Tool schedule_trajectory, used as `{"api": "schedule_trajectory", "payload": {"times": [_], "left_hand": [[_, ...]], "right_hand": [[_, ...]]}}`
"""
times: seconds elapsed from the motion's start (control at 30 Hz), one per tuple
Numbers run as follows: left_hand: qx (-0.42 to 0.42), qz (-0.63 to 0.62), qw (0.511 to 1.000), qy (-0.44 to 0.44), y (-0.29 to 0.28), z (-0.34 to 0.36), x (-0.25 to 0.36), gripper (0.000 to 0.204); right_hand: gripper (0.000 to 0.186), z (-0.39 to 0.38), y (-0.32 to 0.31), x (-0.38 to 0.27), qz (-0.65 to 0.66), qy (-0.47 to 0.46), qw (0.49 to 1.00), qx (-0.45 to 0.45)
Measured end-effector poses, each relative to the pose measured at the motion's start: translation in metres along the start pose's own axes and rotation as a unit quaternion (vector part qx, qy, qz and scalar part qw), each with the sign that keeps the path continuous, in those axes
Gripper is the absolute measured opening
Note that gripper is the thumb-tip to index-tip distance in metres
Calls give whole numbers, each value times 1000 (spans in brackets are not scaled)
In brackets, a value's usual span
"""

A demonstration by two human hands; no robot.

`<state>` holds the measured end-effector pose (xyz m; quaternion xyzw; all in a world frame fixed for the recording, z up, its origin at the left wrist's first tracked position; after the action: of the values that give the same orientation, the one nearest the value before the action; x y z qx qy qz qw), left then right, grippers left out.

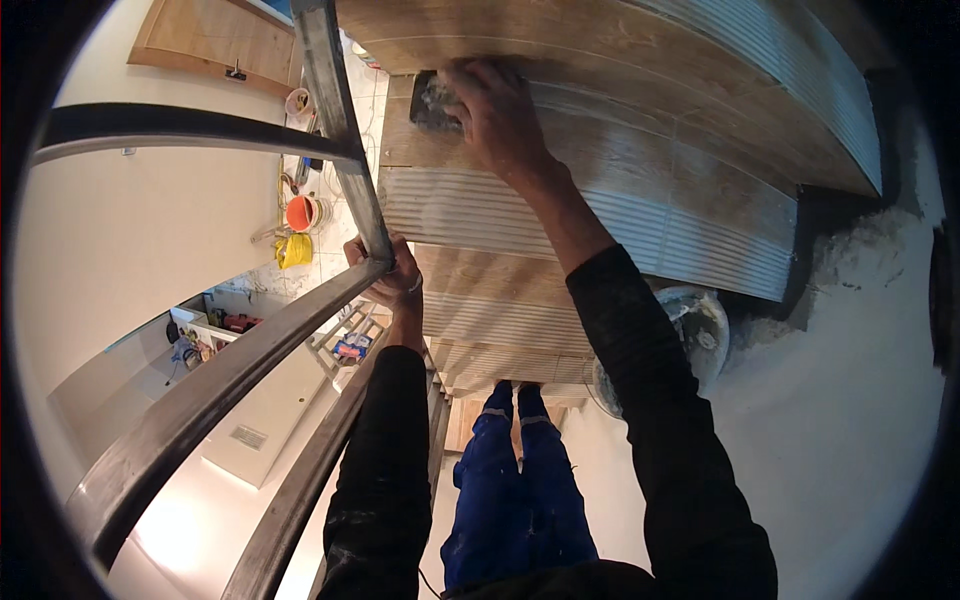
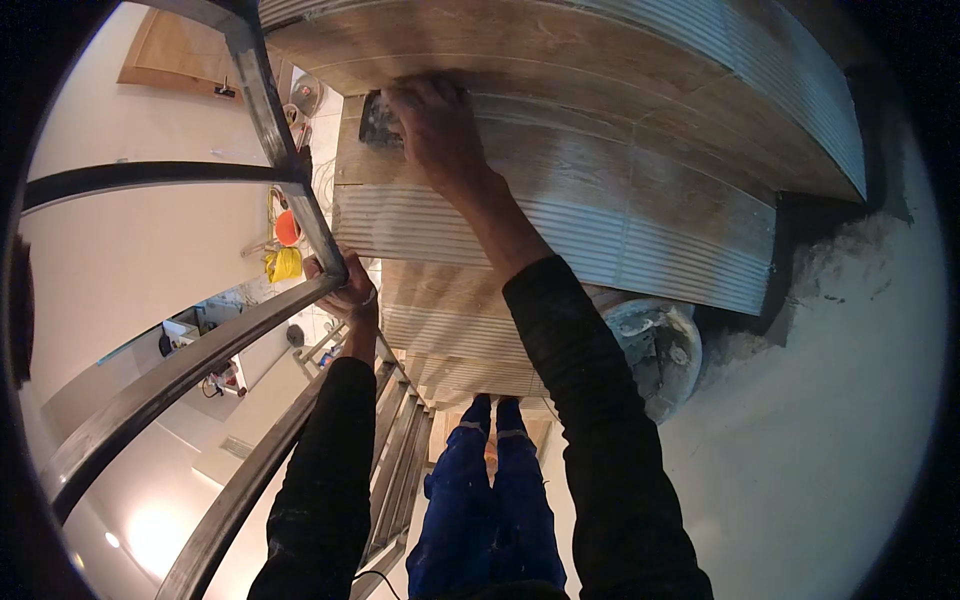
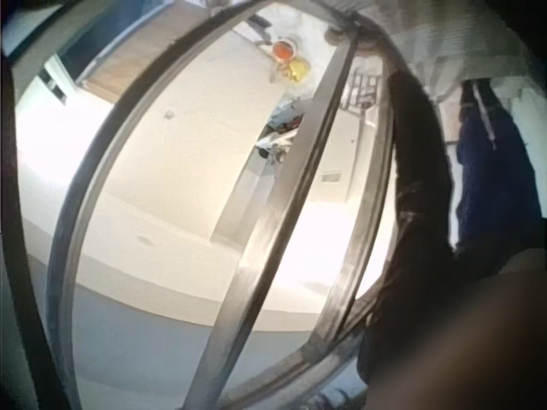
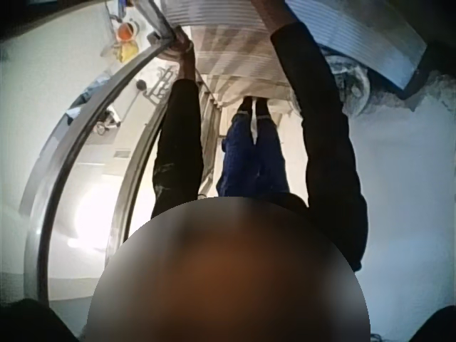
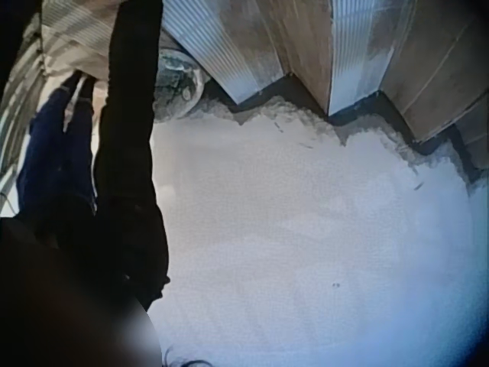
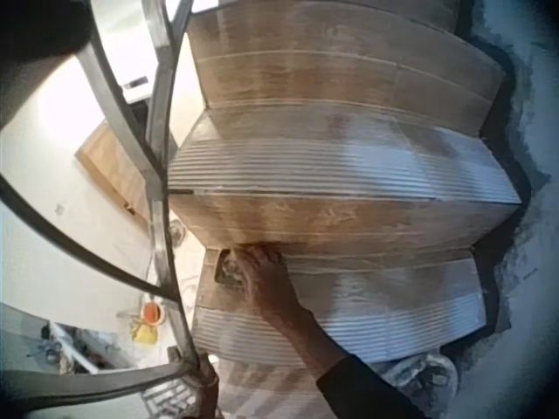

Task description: The person is applying mortar and smoothing out tiles on a staircase using a trowel and sponge.

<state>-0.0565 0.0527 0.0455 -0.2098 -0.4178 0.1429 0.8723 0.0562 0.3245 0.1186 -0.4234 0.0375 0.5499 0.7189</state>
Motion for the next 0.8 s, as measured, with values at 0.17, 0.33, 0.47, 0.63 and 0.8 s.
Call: {"api": "schedule_trajectory", "payload": {"times": [0.17, 0.33, 0.47, 0.63, 0.8], "left_hand": [[3, -13, 999, 49, -8, 10, 4, 20], [4, 10, 999, 46, -5, 9, 5, 28], [0, 84, 996, 9, -4, 1, 4, 45], [38, 160, 982, 92, -5, 9, -32, 46], [36, 162, 982, 93, 3, 2, -31, 49]], "right_hand": [[50, -29, -51, -35, 51, 4, 997, -57], [47, -95, -198, -16, 65, 262, 958, -94], [44, -213, -331, 26, 29, 493, 869, 37], [41, -324, -394, 25, -6, 664, 746, -49], [42, -380, -346, 65, -115, 533, 817, -191]]}}
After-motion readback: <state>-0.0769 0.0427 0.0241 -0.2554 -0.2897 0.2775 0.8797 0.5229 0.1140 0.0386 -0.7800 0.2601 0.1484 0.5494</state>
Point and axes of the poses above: each hand's wrist, its own z-axis towards the middle knuckle, its own y-axis out of the palm, x = y × z, the point moved 9 cm from there along z, towards the middle knuckle, and after that the axes turned 12 degrees about x, right-handed, at the moved point
